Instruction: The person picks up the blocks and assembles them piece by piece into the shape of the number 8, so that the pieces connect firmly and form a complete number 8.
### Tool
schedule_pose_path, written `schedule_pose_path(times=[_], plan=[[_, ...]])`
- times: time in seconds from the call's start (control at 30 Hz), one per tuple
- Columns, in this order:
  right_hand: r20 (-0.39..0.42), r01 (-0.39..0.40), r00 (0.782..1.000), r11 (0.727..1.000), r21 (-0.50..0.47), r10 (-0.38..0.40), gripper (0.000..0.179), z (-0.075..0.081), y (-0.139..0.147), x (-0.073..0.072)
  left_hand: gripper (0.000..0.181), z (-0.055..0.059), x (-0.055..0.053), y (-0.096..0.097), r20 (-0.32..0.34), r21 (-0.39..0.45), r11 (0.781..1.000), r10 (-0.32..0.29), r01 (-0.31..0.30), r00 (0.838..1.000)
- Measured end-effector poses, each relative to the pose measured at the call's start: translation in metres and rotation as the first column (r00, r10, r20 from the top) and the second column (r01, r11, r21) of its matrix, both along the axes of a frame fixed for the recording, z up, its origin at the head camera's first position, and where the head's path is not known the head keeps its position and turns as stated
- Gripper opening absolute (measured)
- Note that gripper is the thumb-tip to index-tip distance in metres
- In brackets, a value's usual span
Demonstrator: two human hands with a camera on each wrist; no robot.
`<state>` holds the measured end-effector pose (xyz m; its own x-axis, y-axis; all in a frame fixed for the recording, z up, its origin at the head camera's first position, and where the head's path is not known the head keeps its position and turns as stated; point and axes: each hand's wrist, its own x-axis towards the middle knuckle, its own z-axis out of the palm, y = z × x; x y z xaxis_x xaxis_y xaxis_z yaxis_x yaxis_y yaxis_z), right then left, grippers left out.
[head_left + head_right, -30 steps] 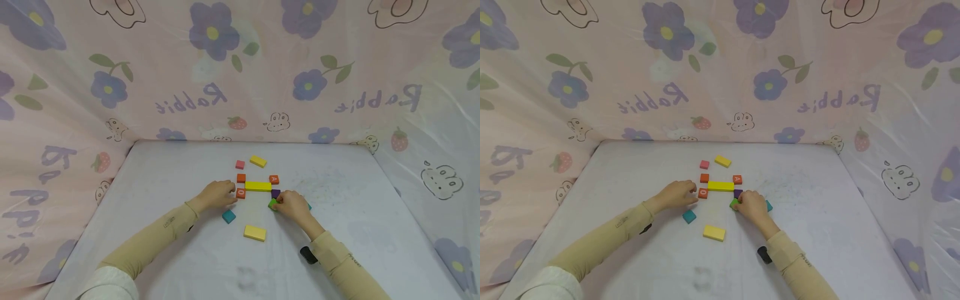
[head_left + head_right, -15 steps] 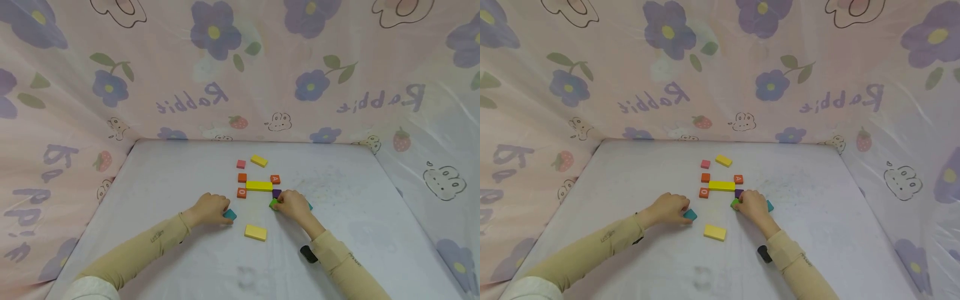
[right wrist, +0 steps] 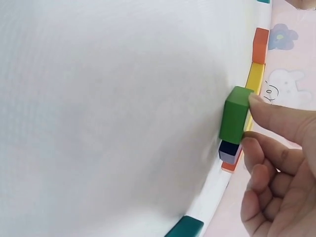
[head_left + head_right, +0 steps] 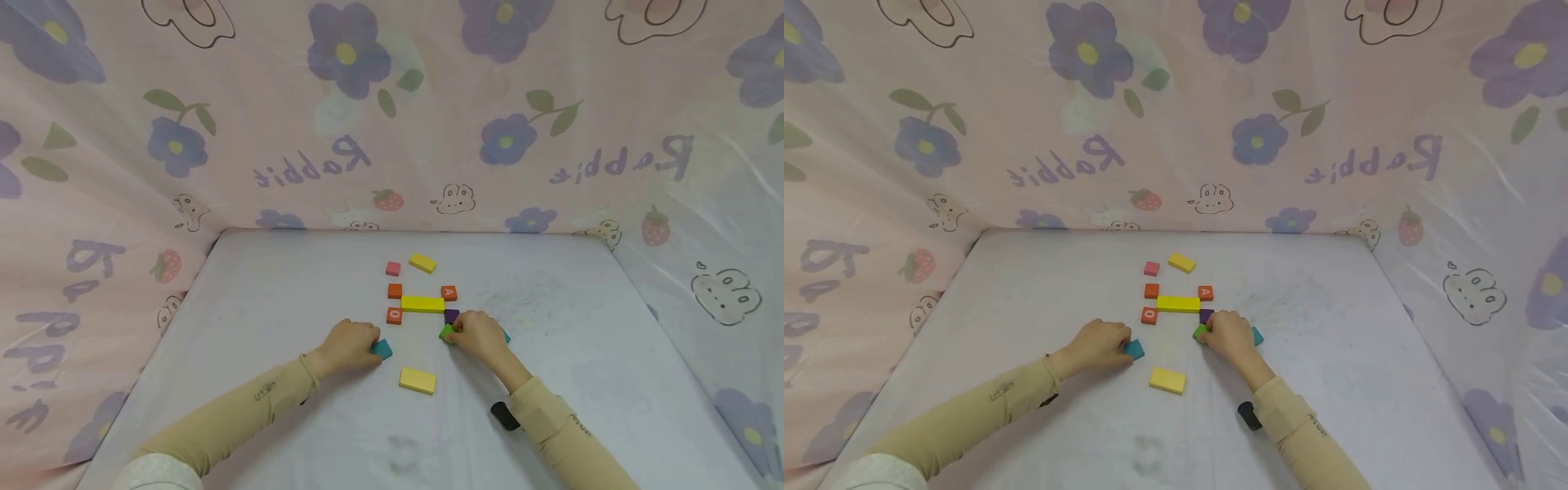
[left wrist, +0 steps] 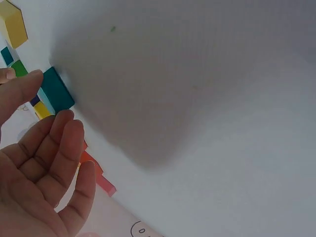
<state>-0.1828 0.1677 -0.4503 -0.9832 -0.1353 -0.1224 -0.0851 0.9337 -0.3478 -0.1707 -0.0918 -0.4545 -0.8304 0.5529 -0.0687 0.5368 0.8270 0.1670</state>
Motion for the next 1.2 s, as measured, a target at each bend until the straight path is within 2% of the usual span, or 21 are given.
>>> schedule_pose_path(times=[0.13, 0.4, 0.93, 1.2], plan=[[0.0, 0.0, 1.0, 1.0, -0.007, 0.0, 0.023, 0.0, -0.001, 0.0, 0.022, -0.003, -0.002, 0.004, -0.008, 0.037, 0.999, 0.026, -0.026, 1.0], [-0.007, -0.001, 1.0, 1.0, -0.006, 0.001, 0.025, -0.001, -0.001, 0.0, 0.021, -0.005, -0.009, 0.015, 0.05, 0.095, 0.992, 0.077, -0.082, 0.996], [-0.032, -0.007, 0.999, 1.0, -0.028, 0.006, 0.027, -0.004, -0.001, 0.001, 0.021, -0.009, -0.02, 0.029, 0.012, 0.138, 0.987, 0.08, -0.081, 0.997], [-0.021, 0.018, 1.0, 1.0, -0.018, -0.018, 0.026, -0.006, 0.002, 0.0, 0.023, -0.006, -0.021, 0.032, 0.033, 0.141, 0.986, 0.09, -0.093, 0.995]])
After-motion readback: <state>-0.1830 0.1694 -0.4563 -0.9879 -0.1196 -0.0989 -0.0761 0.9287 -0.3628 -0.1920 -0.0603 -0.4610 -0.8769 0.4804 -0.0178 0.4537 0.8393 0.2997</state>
